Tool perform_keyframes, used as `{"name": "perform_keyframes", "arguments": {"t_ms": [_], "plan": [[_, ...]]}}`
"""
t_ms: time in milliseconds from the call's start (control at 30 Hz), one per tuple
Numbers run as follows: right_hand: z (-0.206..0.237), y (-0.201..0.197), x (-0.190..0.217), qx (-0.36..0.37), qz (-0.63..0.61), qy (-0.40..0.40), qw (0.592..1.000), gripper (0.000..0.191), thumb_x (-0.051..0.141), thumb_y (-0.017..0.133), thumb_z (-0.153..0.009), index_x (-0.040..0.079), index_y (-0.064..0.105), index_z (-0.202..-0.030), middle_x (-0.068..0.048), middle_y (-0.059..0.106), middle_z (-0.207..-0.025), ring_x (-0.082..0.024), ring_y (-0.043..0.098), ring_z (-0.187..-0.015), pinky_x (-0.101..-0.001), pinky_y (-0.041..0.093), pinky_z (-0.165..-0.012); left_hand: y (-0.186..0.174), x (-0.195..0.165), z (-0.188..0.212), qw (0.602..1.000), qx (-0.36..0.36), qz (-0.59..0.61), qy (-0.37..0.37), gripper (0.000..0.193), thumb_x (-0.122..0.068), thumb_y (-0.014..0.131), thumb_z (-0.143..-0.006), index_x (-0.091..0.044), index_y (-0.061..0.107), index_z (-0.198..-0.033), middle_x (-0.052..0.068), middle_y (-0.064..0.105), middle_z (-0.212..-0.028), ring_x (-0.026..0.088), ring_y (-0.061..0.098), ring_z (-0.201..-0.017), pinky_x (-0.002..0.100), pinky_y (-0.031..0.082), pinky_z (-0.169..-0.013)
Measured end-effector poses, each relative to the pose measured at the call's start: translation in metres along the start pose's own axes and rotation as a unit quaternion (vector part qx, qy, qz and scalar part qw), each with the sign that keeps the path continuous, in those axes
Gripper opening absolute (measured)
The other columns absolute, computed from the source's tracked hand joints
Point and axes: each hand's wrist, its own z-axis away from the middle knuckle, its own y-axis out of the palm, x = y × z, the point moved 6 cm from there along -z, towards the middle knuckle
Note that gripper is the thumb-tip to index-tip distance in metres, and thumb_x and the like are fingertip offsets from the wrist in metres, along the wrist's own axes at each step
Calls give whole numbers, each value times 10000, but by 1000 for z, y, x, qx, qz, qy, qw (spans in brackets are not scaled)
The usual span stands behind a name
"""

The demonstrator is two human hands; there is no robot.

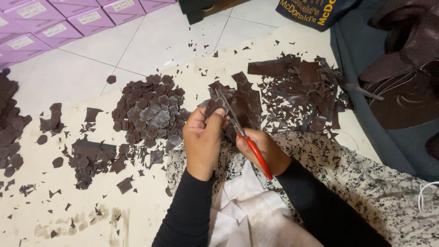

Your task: The person uses red-handled scissors to cut flower-shaped pieces from a strip of dark brown material. They hold the material with their left hand and cut with their right, placing the finished pieces into a growing pile on the floor.

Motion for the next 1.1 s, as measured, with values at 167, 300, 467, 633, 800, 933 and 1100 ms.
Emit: {"name": "perform_keyframes", "arguments": {"t_ms": [167,300,467,633,800,933,1100], "plan": [[0,-4,-8,20,14,35,999,436,518,501,-999,99,548,-887,68,454,-662,-39,422,-583,-238,391,-514,-3,-4,1,1000,6,-13,-12,106,-89,642,-969,9,676,-992,38,710,-873,76,627,-763,226,510,-715],[1,4,-11,76,-116,35,990,423,508,506,-1025,90,534,-968,63,456,-758,-47,434,-654,-234,424,-575,-2,-5,0,1000,17,-6,-11,95,-80,647,-973,11,670,-987,48,705,-874,82,616,-761,232,508,-720],[1,2,-11,46,-62,21,997,435,516,518,-1020,84,550,-979,64,472,-768,-37,427,-661,-230,405,-568,-2,-3,1,1000,16,3,-9,93,-82,634,-981,7,662,-984,43,704,-890,83,636,-785,236,534,-755],[1,-2,-8,30,-40,22,999,495,577,520,-991,87,553,-933,75,465,-728,-33,423,-636,-229,386,-538,-2,-3,0,1000,15,2,-3,81,-66,631,-984,10,657,-978,58,708,-895,93,643,-786,247,540,-760],[1,-6,-5,45,-32,25,998,556,634,528,-972,84,568,-901,81,438,-704,-32,403,-642,-231,363,-547,-7,-7,-2,999,35,-3,-14,73,-56,618,-975,8,646,-954,52,716,-928,99,672,-821,269,576,-801],[0,-6,-5,46,-16,33,998,538,607,536,-983,78,565,-889,75,419,-699,-37,384,-639,-238,347,-544,-7,-12,-1,999,36,-12,-12,77,-59,618,-982,10,650,-975,52,717,-939,100,673,-833,272,572,-806],[0,-5,-3,53,-21,40,998,442,531,563,-980,92,558,-923,70,440,-687,-48,408,-605,-239,378,-532,-6,-12,0,997,51,-39,-30,157,-90,613,-984,12,689,-1077,46,737,-989,86,684,-868,253,572,-824]]}}
